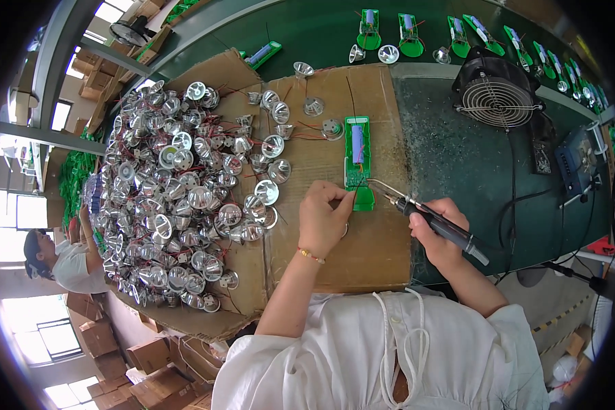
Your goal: Soldering electrical wires to small circuit boards housed in plastic casings for lighting assembly.
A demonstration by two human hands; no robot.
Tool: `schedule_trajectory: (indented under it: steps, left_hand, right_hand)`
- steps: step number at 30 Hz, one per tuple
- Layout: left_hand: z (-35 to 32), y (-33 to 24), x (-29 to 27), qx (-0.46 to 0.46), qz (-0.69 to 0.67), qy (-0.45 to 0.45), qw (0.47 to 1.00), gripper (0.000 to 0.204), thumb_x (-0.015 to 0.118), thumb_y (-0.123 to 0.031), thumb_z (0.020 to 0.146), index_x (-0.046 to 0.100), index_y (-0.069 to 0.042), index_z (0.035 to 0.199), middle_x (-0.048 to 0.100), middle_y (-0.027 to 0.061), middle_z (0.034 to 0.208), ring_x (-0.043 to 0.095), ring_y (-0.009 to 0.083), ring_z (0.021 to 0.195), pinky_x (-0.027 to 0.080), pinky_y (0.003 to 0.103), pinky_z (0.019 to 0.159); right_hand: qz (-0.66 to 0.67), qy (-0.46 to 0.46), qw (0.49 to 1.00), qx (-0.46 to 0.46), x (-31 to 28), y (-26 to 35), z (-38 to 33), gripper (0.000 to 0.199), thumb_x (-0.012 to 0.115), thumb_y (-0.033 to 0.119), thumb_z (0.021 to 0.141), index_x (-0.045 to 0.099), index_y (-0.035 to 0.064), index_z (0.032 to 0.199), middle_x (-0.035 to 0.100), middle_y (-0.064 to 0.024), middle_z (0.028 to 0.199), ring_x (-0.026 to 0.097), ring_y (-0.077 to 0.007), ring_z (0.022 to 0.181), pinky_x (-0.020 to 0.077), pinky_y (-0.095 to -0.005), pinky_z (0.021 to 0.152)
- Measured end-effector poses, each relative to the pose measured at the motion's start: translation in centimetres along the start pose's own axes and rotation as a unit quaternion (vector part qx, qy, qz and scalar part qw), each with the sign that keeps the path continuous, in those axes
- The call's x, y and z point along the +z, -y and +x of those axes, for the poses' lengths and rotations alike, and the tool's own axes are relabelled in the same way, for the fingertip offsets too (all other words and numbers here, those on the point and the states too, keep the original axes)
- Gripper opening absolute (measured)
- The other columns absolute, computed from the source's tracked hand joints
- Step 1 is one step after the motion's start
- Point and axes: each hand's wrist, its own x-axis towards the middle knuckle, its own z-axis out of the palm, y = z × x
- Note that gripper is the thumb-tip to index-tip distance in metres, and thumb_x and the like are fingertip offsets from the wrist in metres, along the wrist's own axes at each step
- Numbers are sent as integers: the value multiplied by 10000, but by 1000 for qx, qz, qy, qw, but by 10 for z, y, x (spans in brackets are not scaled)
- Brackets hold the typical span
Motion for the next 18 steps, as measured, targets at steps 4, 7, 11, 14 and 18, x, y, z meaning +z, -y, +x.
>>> schedule_trajectory:
  steps: [4, 7, 11, 14, 18]
  left_hand:
    - [3, -1, -2, 1, -5, 10, 1000, 118, 671, -128, 723, 648, -12, 723, 568, 93, 775, 553, 198, 607, 434, 289, 554]
    - [5, 0, -2, -7, -12, 17, 1000, 121, 673, -128, 721, 647, -10, 719, 566, 89, 769, 549, 191, 600, 430, 286, 545]
    - [6, 1, -4, -9, -12, 19, 1000, 129, 671, -130, 725, 646, -3, 721, 561, 86, 761, 546, 177, 593, 426, 280, 536]
    - [7, -2, -2, -26, -22, 29, 999, 132, 669, -129, 727, 645, 1, 721, 558, 84, 757, 544, 172, 592, 425, 278, 534]
    - [7, -4, -3, -49, -31, 37, 998, 133, 669, -128, 726, 645, 3, 722, 556, 83, 755, 543, 171, 589, 425, 277, 534]
  right_hand:
    - [-1, 16, 1000, 8, 4, -6, 1, 166, 623, 73, 785, 490, -23, 810, 581, -93, 646, 547, -95, 522, 456, -215, 472]
    - [-9, -17, 1000, 10, 9, -5, 3, 145, 650, 60, 764, 522, -6, 781, 572, -20, 587, 516, -39, 505, 400, -189, 460]
    - [8, -14, 999, 33, 11, -2, 4, 148, 653, 63, 761, 522, -5, 771, 569, -18, 583, 511, -36, 504, 398, -188, 460]
    - [-11, -10, 999, 35, 8, -3, 3, 147, 656, 63, 758, 524, -2, 763, 563, -14, 581, 499, -29, 500, 391, -183, 459]
    - [-54, 13, 998, -5, 7, 3, 8, 142, 657, 65, 757, 529, 4, 757, 559, -6, 585, 479, -21, 495, 382, -178, 458]
